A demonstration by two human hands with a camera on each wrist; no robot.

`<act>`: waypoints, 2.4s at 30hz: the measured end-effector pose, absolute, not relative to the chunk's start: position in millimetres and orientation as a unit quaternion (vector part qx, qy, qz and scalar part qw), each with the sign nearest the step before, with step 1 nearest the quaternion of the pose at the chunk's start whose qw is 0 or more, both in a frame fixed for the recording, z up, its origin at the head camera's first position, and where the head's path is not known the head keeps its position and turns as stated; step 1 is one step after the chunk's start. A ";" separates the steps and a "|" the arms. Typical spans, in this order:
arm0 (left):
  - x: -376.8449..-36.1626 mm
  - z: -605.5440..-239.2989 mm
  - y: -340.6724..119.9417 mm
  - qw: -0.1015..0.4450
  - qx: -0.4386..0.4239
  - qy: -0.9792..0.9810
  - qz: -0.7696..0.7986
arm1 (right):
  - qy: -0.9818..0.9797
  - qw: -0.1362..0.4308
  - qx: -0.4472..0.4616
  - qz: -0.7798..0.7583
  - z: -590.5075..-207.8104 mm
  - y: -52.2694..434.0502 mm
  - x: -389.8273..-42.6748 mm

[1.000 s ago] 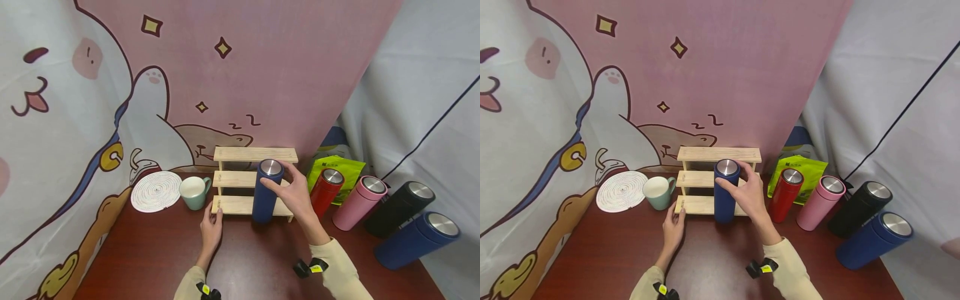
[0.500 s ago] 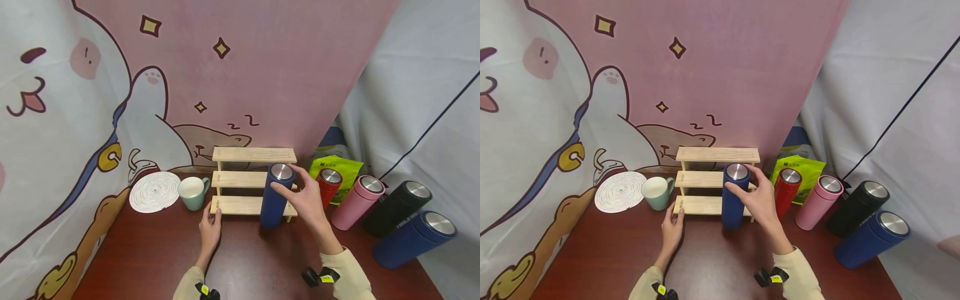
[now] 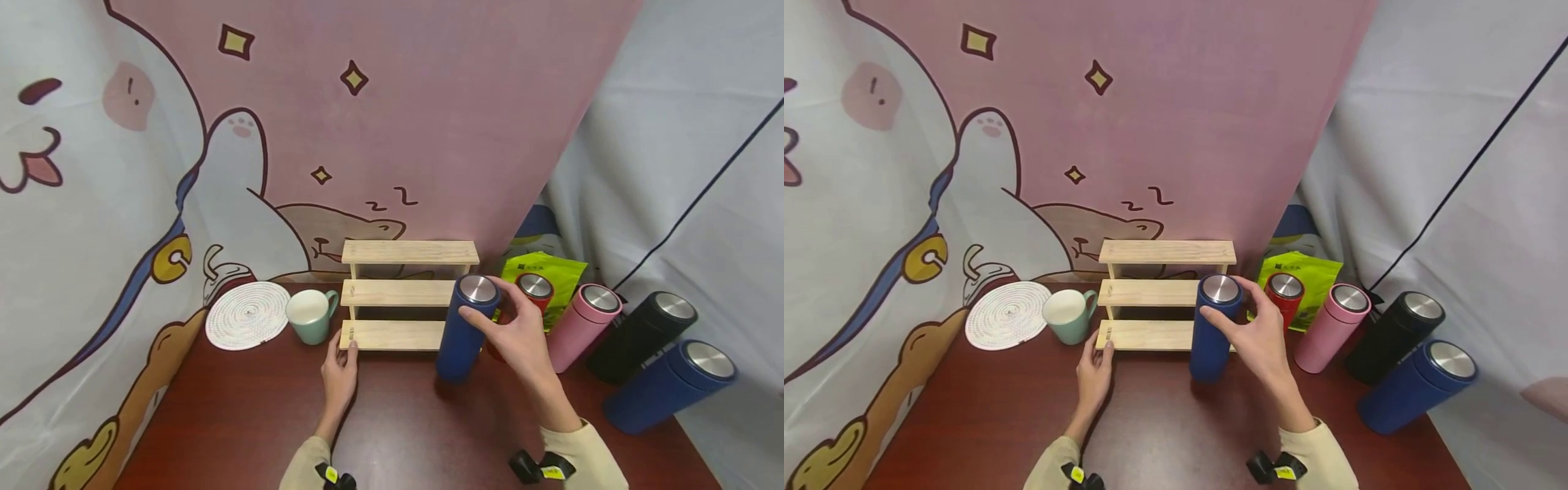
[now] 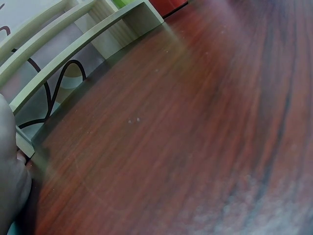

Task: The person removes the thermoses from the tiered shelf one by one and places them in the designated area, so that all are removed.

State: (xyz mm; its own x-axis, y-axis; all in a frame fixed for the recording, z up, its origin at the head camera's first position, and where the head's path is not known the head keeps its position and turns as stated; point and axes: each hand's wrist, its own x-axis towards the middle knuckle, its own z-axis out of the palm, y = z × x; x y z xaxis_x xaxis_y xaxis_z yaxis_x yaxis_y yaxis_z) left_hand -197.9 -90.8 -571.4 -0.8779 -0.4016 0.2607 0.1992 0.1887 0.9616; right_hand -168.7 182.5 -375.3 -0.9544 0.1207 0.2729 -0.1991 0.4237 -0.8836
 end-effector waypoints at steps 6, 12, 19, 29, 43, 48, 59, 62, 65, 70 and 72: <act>-198.0 -572.0 -91.9 0.239 0.069 -0.732 -0.634 | -0.845 0.151 0.001 0.513 -377.4 195.3 -161.4; -199.2 -573.9 -91.4 0.244 0.070 -0.726 -0.639 | -0.849 0.156 -0.021 0.504 -378.5 208.4 -155.0; -198.9 -574.5 -91.7 0.238 0.069 -0.728 -0.640 | -0.853 0.168 -0.047 0.492 -380.1 222.6 -148.2; -199.2 -574.3 -91.4 0.240 0.069 -0.729 -0.638 | -0.843 0.174 -0.091 0.501 -382.1 248.2 -138.4; -200.5 -574.8 -92.9 0.241 0.066 -0.726 -0.641 | -0.844 0.186 -0.141 0.484 -389.1 274.5 -131.1; -200.8 -574.8 -92.1 0.243 0.066 -0.724 -0.642 | -0.836 0.185 -0.182 0.483 -391.6 282.8 -132.0; -199.7 -572.1 -91.7 0.237 0.065 -0.728 -0.640 | -0.819 0.186 -0.248 0.482 -402.2 298.5 -128.1; -199.3 -571.8 -91.7 0.237 0.068 -0.728 -0.639 | -0.816 0.182 -0.259 0.483 -406.2 305.0 -126.5; -198.9 -571.4 -91.1 0.234 0.073 -0.728 -0.640 | -0.814 0.186 -0.266 0.482 -409.9 310.5 -125.3; -199.0 -571.7 -90.2 0.230 0.079 -0.728 -0.641 | -0.808 0.202 -0.275 0.481 -416.1 317.9 -125.0; -199.5 -572.6 -90.3 0.232 0.077 -0.729 -0.640 | -0.806 0.206 -0.277 0.480 -418.8 320.6 -125.1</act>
State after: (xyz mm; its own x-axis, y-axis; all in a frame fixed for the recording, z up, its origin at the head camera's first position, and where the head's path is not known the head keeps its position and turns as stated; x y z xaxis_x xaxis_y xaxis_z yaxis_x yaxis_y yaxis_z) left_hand -199.5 -90.3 -572.6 -0.8802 -0.4094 0.2403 0.1852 0.1699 0.9679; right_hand -125.1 320.6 -418.8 -0.7611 0.6452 0.0665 0.2492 0.3855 -0.8884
